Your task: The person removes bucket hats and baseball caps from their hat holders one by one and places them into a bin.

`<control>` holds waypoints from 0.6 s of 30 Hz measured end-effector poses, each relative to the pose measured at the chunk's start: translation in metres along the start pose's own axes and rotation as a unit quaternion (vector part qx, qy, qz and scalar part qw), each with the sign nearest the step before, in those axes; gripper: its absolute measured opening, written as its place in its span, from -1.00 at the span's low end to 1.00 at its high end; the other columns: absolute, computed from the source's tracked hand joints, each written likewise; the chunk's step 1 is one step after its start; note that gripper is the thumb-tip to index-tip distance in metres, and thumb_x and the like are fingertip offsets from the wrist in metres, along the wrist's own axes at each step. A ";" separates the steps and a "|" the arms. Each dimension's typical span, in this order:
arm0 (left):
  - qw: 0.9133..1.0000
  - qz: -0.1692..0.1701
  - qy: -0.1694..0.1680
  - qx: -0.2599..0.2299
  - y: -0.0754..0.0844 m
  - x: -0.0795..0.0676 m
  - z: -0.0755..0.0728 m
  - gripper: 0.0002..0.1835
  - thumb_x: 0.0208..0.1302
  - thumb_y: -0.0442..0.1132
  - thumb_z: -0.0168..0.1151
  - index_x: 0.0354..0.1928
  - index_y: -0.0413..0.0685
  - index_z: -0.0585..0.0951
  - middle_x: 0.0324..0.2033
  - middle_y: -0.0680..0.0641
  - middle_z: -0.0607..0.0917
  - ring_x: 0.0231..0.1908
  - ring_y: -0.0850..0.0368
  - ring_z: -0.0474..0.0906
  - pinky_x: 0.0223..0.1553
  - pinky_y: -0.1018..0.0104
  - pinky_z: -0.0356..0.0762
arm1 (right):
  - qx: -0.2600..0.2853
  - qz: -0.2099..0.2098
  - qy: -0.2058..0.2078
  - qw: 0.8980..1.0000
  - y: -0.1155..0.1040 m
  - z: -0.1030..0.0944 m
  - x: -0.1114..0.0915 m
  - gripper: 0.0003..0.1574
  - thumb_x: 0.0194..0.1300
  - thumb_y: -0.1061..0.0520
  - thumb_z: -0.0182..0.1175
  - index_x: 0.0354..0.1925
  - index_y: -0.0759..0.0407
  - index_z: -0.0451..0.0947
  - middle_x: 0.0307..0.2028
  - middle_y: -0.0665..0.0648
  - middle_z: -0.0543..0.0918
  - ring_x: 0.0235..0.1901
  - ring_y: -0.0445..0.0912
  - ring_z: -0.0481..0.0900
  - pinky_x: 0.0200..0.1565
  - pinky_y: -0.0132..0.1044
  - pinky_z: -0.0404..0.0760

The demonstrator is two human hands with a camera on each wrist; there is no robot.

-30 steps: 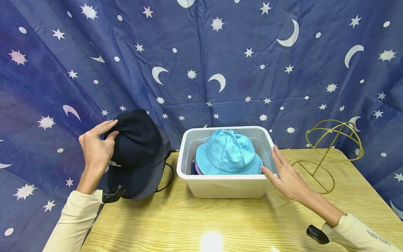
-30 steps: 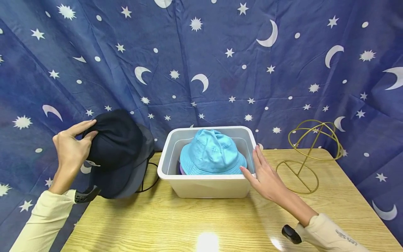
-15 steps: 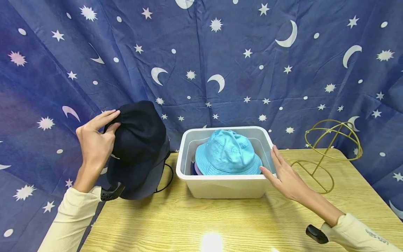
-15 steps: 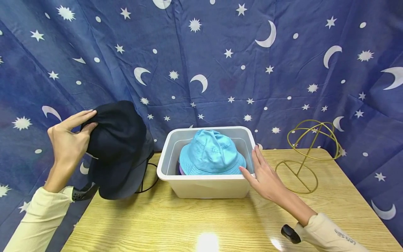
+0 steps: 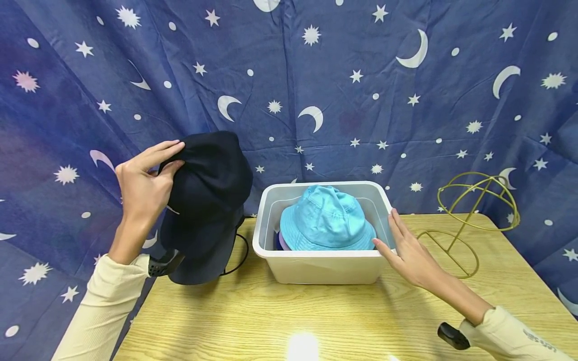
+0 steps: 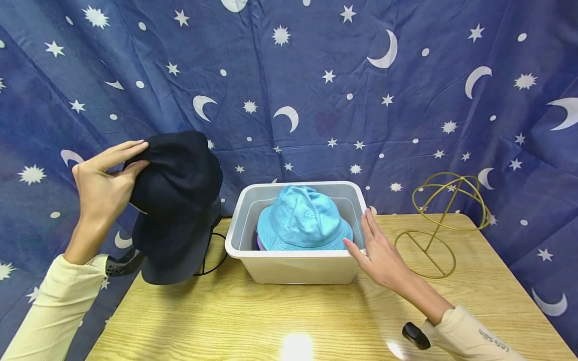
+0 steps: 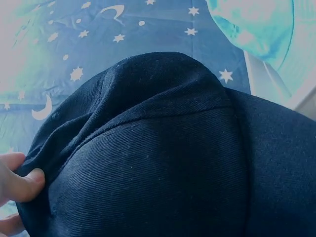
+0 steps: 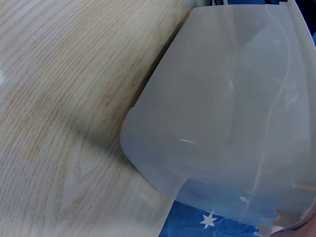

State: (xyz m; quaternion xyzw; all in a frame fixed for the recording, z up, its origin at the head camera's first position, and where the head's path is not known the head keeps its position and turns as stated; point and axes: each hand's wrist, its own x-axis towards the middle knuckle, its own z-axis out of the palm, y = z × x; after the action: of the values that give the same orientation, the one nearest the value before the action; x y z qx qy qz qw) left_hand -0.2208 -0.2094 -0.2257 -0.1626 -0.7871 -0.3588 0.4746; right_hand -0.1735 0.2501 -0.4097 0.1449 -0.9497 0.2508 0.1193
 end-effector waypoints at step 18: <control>0.992 0.057 -0.029 -0.109 0.030 0.013 0.031 -0.71 0.00 -0.64 0.31 -0.24 -0.21 0.75 -0.21 -0.14 0.73 -0.15 0.08 0.66 -0.05 0.49 0.50 | 0.001 0.000 0.004 1.000 0.000 0.001 -0.001 -0.03 0.42 -0.20 -0.06 0.42 0.44 -0.15 0.46 0.26 -0.24 0.31 0.38 0.05 0.12 0.34 0.23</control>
State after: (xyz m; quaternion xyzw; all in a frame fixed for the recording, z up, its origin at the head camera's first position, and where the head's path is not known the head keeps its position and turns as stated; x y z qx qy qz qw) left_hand -0.2289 -0.1681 -0.2113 -0.2684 -0.7463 -0.4101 0.4504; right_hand -0.1732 0.2502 -0.4105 0.1438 -0.9489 0.2527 0.1230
